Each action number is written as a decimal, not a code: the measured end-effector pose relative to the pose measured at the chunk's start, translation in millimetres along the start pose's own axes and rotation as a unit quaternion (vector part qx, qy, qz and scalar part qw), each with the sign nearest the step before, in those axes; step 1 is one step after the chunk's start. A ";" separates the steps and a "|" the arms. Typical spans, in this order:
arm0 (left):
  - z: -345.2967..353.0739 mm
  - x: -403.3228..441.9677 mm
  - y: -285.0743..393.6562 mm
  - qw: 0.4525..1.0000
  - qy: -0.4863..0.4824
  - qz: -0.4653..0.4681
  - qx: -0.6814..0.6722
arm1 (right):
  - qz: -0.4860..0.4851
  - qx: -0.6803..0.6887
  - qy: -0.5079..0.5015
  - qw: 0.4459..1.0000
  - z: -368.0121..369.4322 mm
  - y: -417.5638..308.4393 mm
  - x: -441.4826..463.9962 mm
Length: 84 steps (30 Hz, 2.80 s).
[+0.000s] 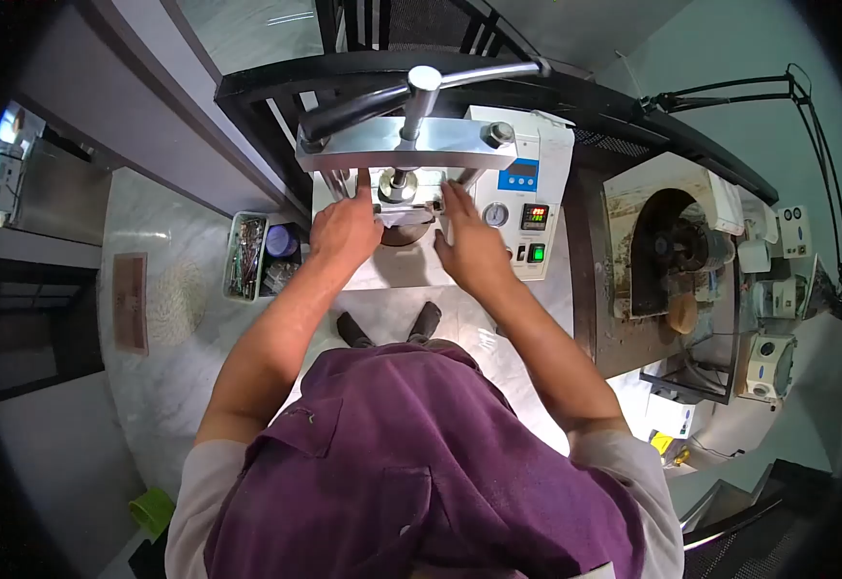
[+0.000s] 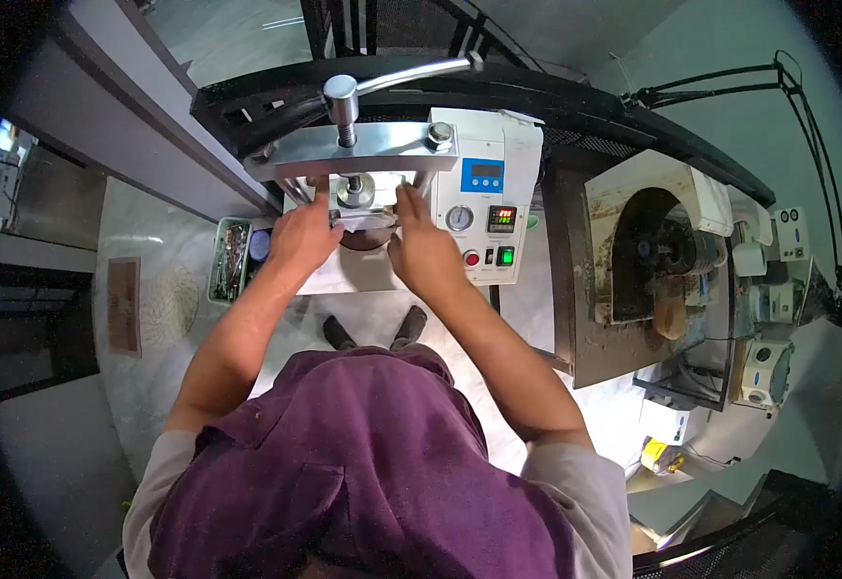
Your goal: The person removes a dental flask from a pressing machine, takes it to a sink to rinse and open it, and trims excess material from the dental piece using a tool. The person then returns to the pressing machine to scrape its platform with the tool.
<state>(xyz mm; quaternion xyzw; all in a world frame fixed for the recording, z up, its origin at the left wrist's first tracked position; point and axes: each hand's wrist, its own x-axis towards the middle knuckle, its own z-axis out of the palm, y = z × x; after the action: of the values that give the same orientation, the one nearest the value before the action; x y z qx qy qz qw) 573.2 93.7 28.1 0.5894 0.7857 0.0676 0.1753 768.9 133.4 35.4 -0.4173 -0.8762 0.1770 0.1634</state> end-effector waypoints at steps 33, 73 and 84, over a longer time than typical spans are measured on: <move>12.8 -14.0 -5.8 0.993 0.108 0.014 -0.043 | 0.044 0.062 -0.010 0.997 -149.7 -30.8 125.6; -13.7 -5.1 10.8 1.000 0.025 0.009 0.014 | 0.049 0.128 0.046 0.990 1.2 4.0 5.3; -6.5 -5.9 -0.7 0.998 0.012 0.038 0.053 | 0.029 -0.208 -0.039 0.977 53.2 11.2 45.8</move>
<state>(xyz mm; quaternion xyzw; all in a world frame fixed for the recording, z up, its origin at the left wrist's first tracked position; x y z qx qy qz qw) 571.7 88.5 35.2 0.6264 0.7673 0.0393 0.1314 725.9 166.9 -10.3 -0.4599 -0.8873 0.0114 0.0332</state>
